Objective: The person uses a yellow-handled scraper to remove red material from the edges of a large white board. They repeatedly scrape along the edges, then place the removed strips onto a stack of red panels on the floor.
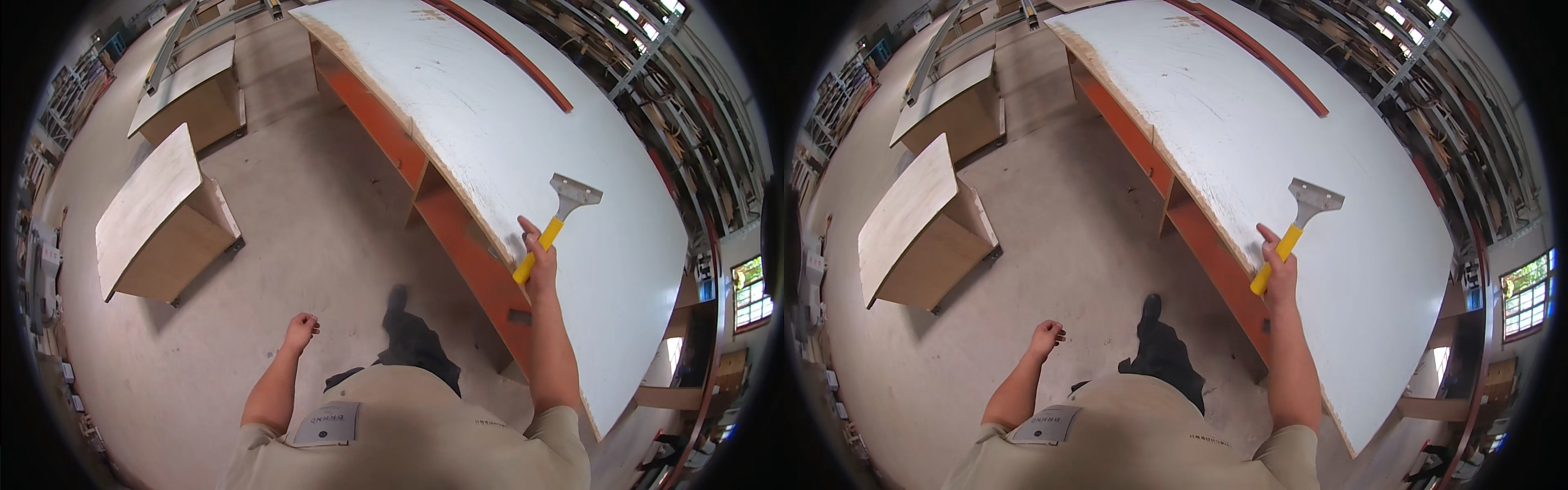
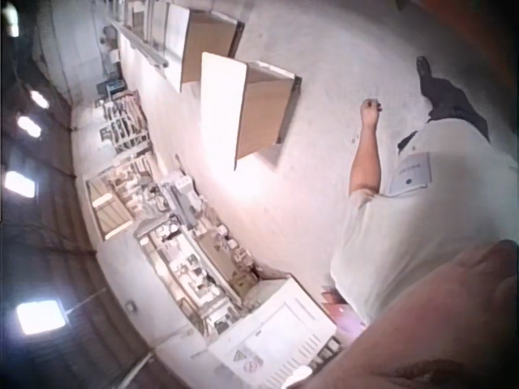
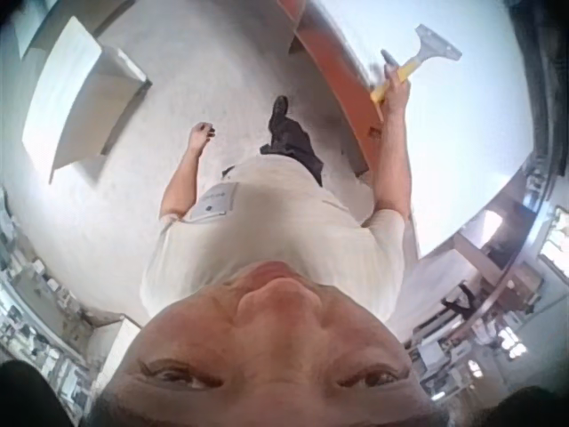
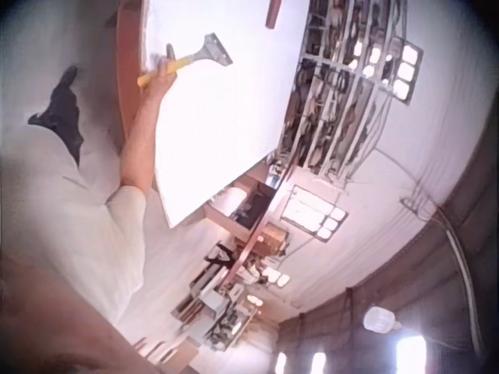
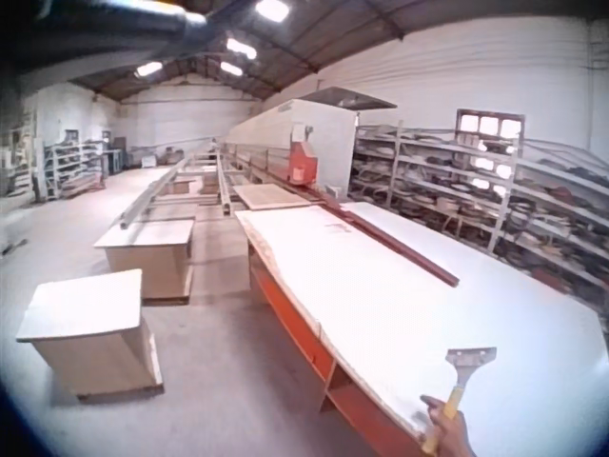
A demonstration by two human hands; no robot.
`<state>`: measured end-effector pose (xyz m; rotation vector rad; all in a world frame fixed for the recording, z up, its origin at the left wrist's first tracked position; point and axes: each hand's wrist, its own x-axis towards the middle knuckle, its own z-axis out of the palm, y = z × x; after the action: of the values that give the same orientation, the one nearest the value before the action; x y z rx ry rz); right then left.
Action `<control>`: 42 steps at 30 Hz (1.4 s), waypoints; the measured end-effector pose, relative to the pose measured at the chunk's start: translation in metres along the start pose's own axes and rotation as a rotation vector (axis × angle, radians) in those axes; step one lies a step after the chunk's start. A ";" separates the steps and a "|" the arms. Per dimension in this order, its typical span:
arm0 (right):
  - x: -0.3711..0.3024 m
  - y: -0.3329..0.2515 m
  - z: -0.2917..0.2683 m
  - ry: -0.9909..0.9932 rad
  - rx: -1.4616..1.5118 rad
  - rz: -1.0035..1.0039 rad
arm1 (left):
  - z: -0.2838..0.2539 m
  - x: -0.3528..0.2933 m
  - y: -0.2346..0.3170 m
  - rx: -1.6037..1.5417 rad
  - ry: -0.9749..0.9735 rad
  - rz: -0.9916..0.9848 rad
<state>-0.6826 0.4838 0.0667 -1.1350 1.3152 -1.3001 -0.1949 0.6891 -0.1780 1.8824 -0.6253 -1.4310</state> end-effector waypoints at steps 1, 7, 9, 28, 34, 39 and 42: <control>0.043 0.002 0.005 -0.038 -0.007 -0.016 | 0.004 0.015 0.008 -0.011 -0.009 0.003; 0.260 0.015 0.070 -0.036 0.045 0.037 | -0.003 0.065 0.017 0.156 -0.102 -0.160; 0.335 0.020 0.093 -0.053 0.034 0.025 | -0.020 0.088 0.029 0.146 -0.086 -0.084; 0.532 0.043 0.369 -0.569 -0.100 0.045 | -0.122 0.358 0.256 0.123 0.214 -0.031; 0.445 0.012 0.461 -0.874 -0.069 0.204 | -0.138 0.457 0.339 -0.078 0.207 0.002; 0.472 0.014 0.422 -0.859 0.026 0.105 | -0.105 0.495 0.352 0.129 0.066 0.020; 0.498 0.053 0.369 -0.430 0.023 -0.074 | -0.071 0.487 0.378 0.091 -0.022 0.151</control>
<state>-0.3852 -0.0593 0.0071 -1.3667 0.9456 -1.0438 0.0192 0.1069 -0.1883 1.8480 -0.8374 -1.3475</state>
